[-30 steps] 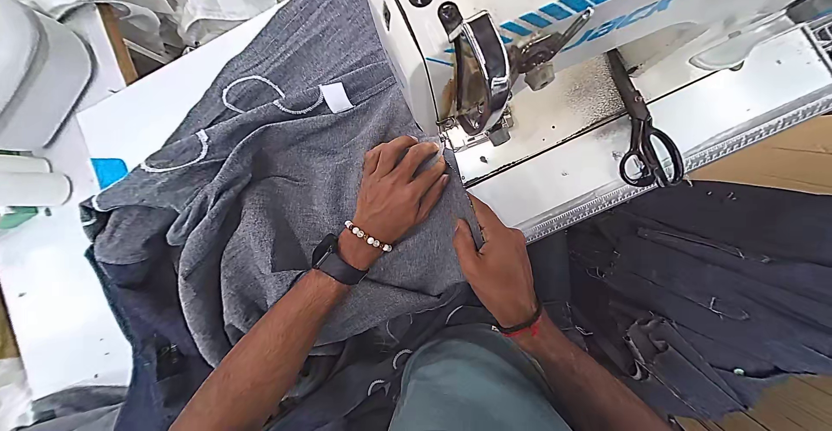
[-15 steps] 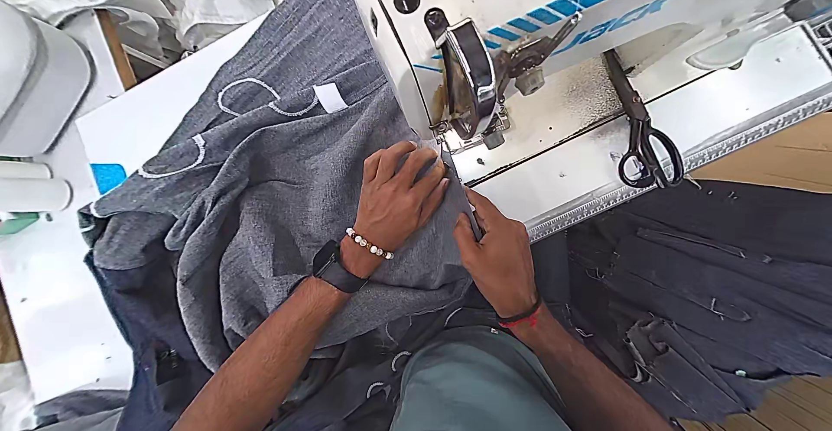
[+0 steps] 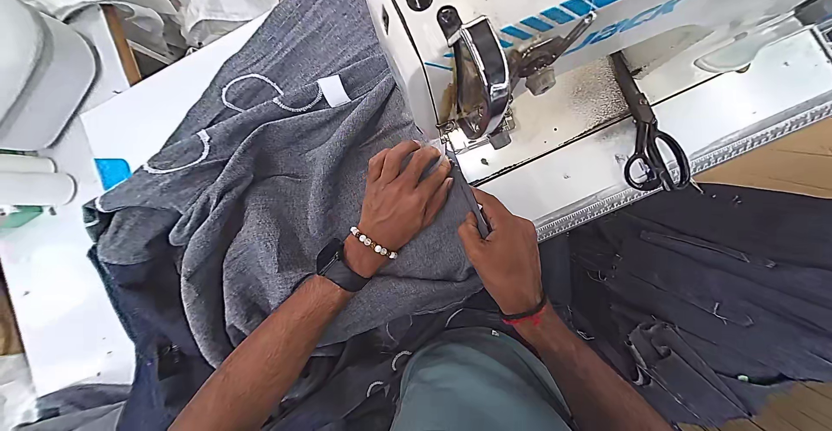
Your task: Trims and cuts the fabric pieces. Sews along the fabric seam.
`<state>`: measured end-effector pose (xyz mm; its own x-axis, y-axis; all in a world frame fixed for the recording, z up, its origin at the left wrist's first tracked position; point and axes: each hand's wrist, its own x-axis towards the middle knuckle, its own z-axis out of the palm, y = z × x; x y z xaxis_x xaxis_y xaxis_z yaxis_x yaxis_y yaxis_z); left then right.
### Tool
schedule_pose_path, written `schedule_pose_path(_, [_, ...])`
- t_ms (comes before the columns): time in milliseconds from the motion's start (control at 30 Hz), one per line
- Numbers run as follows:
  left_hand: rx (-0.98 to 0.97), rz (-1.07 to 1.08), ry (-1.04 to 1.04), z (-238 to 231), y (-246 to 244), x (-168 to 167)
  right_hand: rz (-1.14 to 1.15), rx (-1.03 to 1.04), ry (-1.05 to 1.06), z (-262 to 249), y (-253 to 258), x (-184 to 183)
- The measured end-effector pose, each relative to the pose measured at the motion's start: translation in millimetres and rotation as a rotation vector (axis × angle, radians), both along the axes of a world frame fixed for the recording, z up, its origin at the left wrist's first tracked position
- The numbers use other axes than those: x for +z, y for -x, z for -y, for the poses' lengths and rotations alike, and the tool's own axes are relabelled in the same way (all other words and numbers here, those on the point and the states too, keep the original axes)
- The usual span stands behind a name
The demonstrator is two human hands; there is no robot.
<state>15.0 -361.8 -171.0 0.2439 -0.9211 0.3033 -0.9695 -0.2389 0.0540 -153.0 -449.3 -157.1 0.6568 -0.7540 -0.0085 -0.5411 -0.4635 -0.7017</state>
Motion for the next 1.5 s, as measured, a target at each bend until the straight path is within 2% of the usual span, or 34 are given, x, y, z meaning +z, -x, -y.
schedule_pose_path(167, [0.075,-0.035,-0.022,-2.2,13.8,-4.4,-0.011,0.012,0.017,2.1,1.7,-0.7])
schedule_pose_path(367, [-0.023,-0.021,0.013,-1.0,-3.8,-1.8,0.011,0.036,0.053,3.7,-0.4,-2.8])
schedule_pose_path(567, [0.168,-0.053,-0.027,-2.5,27.7,-6.8,-0.005,0.053,0.072,3.3,2.1,-4.0])
schedule_pose_path(833, [-0.083,-0.025,-0.013,-3.6,-13.2,-0.3,-0.008,0.078,0.091,4.5,-2.7,-6.7])
schedule_pose_path(1000, [0.169,-0.073,-0.035,-1.9,34.1,-5.5,-0.043,0.103,0.115,4.8,-3.4,-4.3])
schedule_pose_path(1167, [0.05,-0.078,-0.023,-5.7,10.2,-5.7,-0.027,0.12,0.094,2.3,5.3,1.4])
schedule_pose_path(1333, [0.14,-0.104,-0.044,-6.9,26.6,-8.2,-0.02,0.133,0.125,-3.5,15.4,9.3])
schedule_pose_path(1500, [0.072,-0.106,-0.029,-7.3,14.2,-5.1,-0.004,0.128,0.193,-4.0,18.9,20.0])
